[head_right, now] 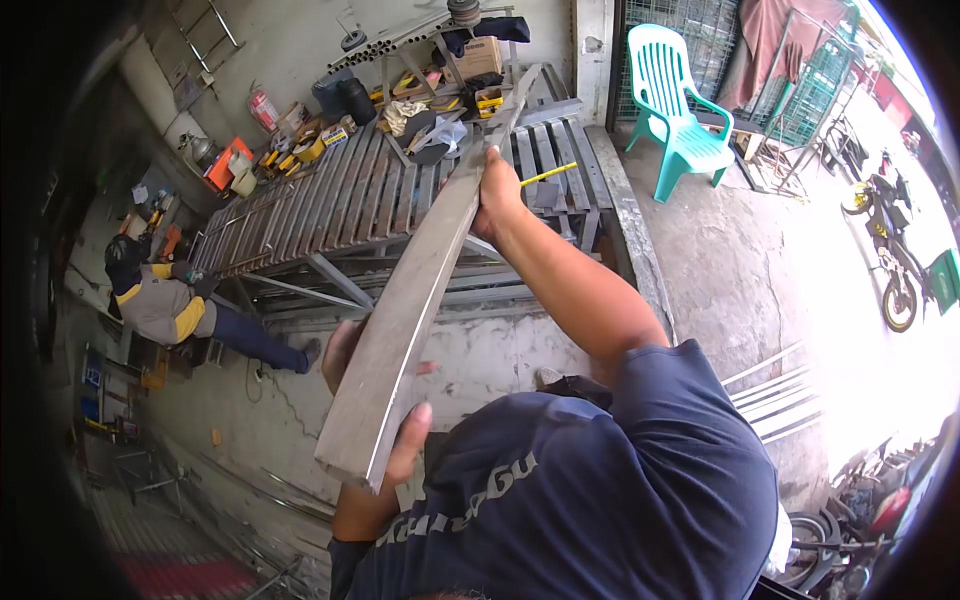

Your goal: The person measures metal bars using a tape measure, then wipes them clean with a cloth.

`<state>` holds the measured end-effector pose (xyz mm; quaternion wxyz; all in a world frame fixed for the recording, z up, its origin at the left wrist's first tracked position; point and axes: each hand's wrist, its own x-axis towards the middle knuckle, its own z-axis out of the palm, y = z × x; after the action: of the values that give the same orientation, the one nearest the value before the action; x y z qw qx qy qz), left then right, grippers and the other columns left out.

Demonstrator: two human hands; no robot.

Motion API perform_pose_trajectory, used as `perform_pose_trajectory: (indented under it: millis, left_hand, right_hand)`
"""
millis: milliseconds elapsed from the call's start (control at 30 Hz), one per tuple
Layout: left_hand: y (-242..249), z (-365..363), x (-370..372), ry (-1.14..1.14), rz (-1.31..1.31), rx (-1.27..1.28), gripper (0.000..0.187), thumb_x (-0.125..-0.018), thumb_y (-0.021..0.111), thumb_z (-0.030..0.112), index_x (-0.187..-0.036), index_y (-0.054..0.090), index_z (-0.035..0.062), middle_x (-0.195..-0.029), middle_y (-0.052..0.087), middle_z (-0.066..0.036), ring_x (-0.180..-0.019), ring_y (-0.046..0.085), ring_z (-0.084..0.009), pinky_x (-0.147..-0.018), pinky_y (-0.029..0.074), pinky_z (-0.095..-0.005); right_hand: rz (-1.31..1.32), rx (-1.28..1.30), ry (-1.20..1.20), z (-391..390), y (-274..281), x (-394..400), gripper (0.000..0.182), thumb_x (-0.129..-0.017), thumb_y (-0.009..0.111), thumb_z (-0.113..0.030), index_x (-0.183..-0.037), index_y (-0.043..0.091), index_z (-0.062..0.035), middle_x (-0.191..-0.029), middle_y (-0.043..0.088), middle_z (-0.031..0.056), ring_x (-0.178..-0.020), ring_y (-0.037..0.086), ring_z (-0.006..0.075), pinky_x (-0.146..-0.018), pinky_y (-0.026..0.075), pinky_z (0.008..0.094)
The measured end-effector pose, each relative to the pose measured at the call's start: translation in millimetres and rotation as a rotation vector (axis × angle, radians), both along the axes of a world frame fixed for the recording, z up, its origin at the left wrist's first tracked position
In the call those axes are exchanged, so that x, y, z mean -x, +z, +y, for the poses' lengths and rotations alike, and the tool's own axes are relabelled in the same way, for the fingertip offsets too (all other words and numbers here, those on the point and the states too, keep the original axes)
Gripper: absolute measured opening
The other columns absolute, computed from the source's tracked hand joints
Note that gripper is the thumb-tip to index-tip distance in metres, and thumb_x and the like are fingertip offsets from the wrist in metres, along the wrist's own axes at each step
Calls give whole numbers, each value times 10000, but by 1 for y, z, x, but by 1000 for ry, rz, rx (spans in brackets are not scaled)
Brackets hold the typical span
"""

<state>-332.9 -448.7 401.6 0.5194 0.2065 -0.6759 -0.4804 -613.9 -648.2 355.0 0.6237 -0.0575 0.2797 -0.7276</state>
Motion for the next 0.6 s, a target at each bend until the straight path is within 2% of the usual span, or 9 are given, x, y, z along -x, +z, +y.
perform_pose_trajectory:
  millis: [67, 167, 200, 300, 367, 433, 500, 567, 600]
  left_hand:
    - [2, 8, -11, -438, 342, -703, 1001, -977, 723, 341, -1640, 115, -97, -1602, 278, -409, -1348, 558, -550, -1025, 588, -584]
    - [10, 14, -19, -1072, 635, -830, 965, -1041, 594, 391, -1633, 51, -142, -1612, 209, -442, -1334, 568, -551, -1035, 593, -567]
    - [6, 13, -18, -1174, 716, -921, 964, -1061, 548, 421, -1629, 24, -156, -1609, 166, -453, -1326, 575, -546, -1045, 599, -532]
    - [10, 19, 3, -1259, 778, -924, 847, -1079, 559, 363, -1634, 147, -126, -1643, 234, -399, -1340, 576, -525, -1083, 569, -530]
    - [15, 21, 14, -1291, 766, -911, 772, -1111, 542, 361, -1616, 211, -122, -1613, 320, -376, -1348, 577, -514, -1092, 565, -526]
    - [17, 22, 25, -1298, 733, -865, 750, -1123, 531, 372, -1606, 236, -121, -1592, 370, -361, -1347, 581, -505, -1095, 565, -520]
    - [20, 20, 34, -1322, 736, -846, 774, -1109, 531, 404, -1603, 244, -118, -1565, 418, -350, -1354, 576, -513, -1115, 568, -514]
    - [25, 20, 42, -1336, 744, -842, 772, -1109, 526, 407, -1599, 246, -121, -1562, 419, -350, -1358, 568, -523, -1121, 573, -514]
    - [29, 21, 46, -1344, 755, -849, 761, -1112, 517, 398, -1597, 248, -124, -1567, 416, -354, -1370, 550, -536, -1116, 585, -511]
  right_hand:
    - [-9, -33, -55, 0, 7, 4, 578, -1130, 350, -546, -1271, 466, 3, -946, 565, 177, -795, 619, 331, -673, 561, 516]
    - [5, -22, -2, -18, -15, 26, 566, -1128, 363, -530, -1268, 466, 8, -929, 559, 179, -787, 614, 330, -660, 556, 508]
    - [10, -36, -10, -18, -14, 29, 566, -1126, 360, -531, -1248, 475, 9, -893, 557, 172, -762, 603, 321, -651, 547, 501]
    - [57, -29, -25, -17, -10, 47, 551, -1132, 385, -490, -1427, 455, -30, -1194, 636, 266, -923, 697, 418, -760, 593, 633]
    - [-49, 59, 82, -19, -9, 65, 616, -1135, 279, -552, -1421, 498, -51, -1145, 640, 246, -854, 678, 384, -756, 590, 601]
    - [23, 14, -61, -1, 11, 57, 584, -1136, 278, -499, -1394, 518, -32, -1074, 645, 234, -816, 673, 370, -752, 595, 575]
    - [-4, 166, 89, 4, 8, 76, 520, -1124, 312, -402, -1351, 542, 6, -1036, 662, 244, -803, 683, 378, -746, 599, 569]
    - [40, 199, 71, -3, 6, 89, 463, -1102, 342, -310, -1302, 566, 42, -1007, 677, 257, -793, 694, 386, -737, 602, 565]
    - [93, 156, -21, -17, 4, 88, 438, -1086, 355, -266, -1276, 578, 60, -997, 685, 265, -789, 700, 391, -732, 603, 563]
